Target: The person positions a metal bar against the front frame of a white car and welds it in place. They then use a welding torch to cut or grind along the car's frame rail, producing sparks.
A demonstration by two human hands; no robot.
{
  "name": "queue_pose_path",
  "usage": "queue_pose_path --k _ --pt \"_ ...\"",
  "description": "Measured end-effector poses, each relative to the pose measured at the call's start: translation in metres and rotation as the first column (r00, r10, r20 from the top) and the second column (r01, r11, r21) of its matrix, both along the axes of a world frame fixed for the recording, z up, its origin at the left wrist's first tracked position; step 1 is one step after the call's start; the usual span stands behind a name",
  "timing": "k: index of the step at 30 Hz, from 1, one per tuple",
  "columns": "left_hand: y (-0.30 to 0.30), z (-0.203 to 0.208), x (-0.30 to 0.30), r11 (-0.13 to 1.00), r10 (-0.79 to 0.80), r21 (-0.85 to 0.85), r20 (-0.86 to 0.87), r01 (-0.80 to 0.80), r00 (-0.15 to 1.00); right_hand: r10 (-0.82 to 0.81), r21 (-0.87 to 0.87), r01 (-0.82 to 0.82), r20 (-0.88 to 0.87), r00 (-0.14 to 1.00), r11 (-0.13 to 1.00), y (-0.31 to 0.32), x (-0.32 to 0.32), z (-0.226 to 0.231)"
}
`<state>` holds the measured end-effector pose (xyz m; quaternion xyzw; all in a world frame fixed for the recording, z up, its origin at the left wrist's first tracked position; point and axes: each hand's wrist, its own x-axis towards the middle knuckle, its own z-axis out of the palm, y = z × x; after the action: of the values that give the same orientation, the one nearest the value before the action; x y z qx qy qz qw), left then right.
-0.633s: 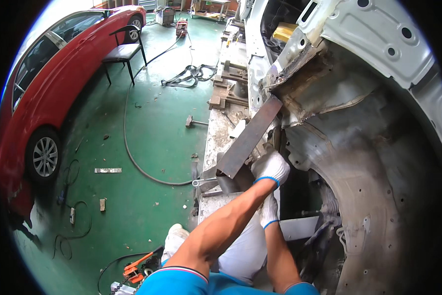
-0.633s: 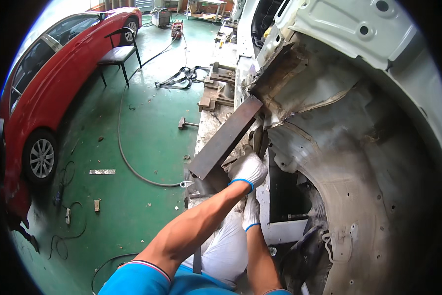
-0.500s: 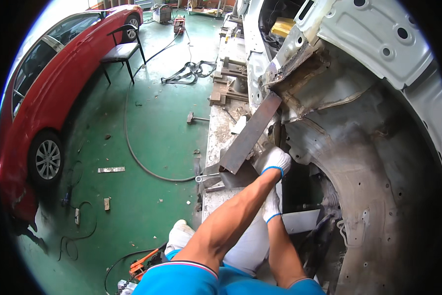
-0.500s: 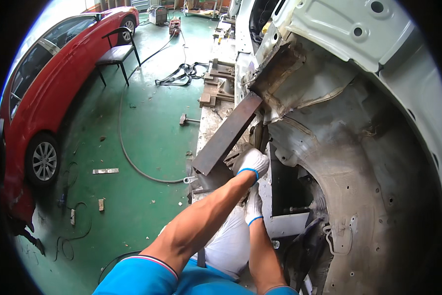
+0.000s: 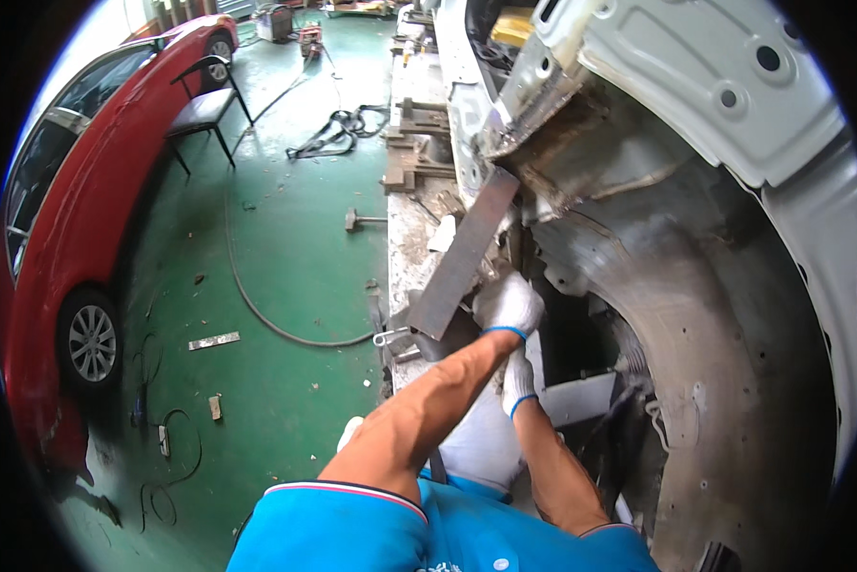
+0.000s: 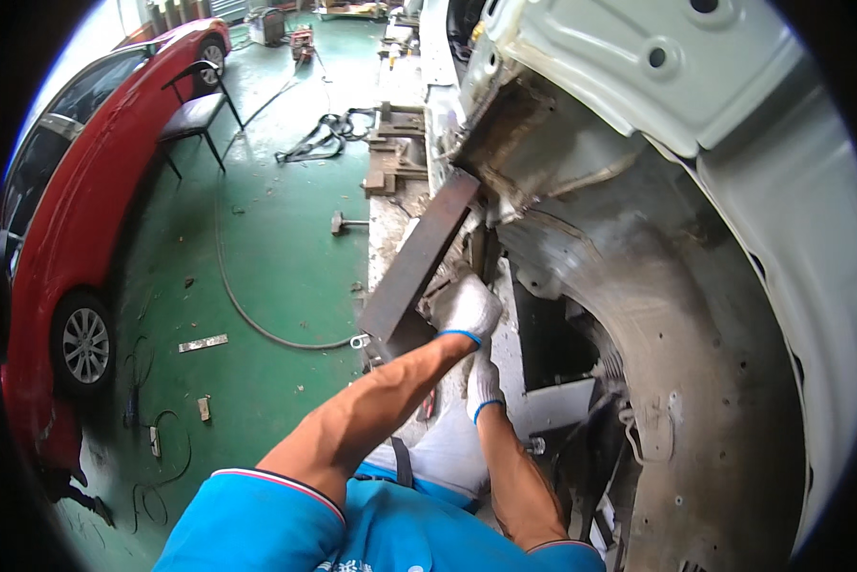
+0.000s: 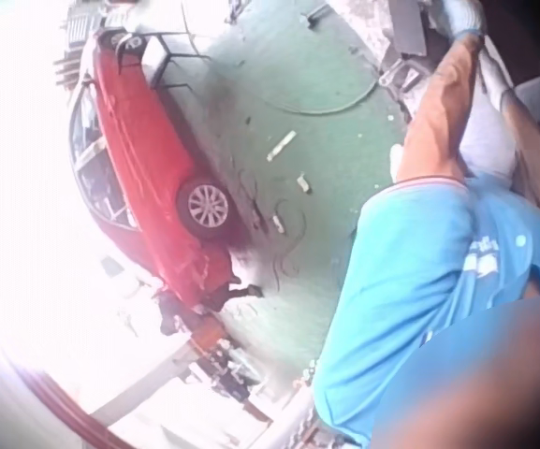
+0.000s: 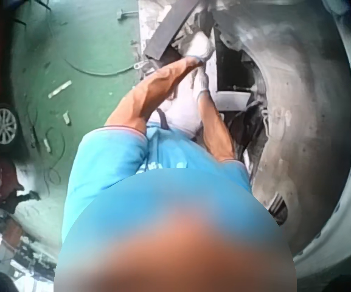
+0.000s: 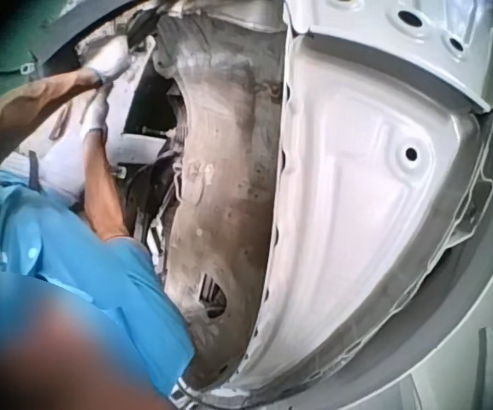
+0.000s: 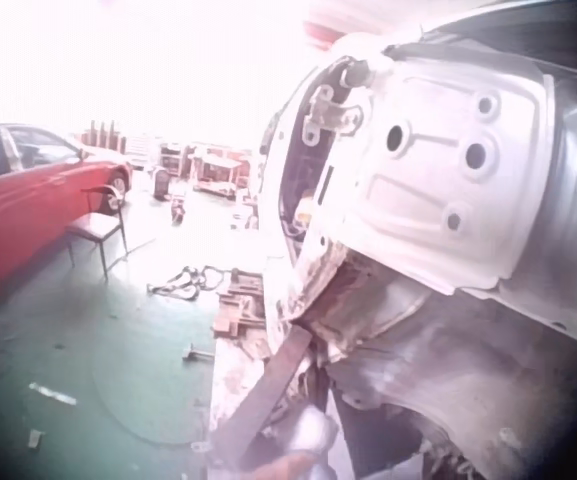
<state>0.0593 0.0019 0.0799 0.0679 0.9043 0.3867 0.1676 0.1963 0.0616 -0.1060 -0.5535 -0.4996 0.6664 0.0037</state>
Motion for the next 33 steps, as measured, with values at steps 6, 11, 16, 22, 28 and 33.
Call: queue_pose_path --k 6,11,16,22,28,33 --pt "-0.004 0.011 0.003 0.997 0.008 -0.071 -0.039 -0.01 0.999 0.137 0.035 -0.135 -0.075 0.988 0.99 -0.014 0.008 0.069" --pt "-0.002 0.006 0.001 1.0 -0.027 0.018 0.06 0.026 0.998 0.08 0.005 -0.083 -0.355 0.932 0.997 -0.012 0.011 0.07" --pt "0.0 0.002 0.007 0.999 -0.04 0.034 0.072 0.038 0.997 -0.049 -0.138 0.009 -0.288 0.956 0.99 -0.012 0.016 0.066" --pt "-0.005 0.008 0.003 0.995 -0.089 0.042 -0.053 0.091 0.995 0.052 0.081 -0.045 -0.093 0.994 0.996 -0.024 0.013 0.098" --pt "0.005 -0.007 0.002 0.999 -0.02 0.027 0.022 0.02 1.0 0.07 -0.104 -0.093 -0.205 0.976 0.99 -0.011 0.027 0.114" --pt "0.01 -0.016 0.006 0.999 0.023 0.041 -0.025 -0.022 0.999 0.031 -0.038 -0.039 -0.191 0.981 0.999 -0.016 0.025 0.115"
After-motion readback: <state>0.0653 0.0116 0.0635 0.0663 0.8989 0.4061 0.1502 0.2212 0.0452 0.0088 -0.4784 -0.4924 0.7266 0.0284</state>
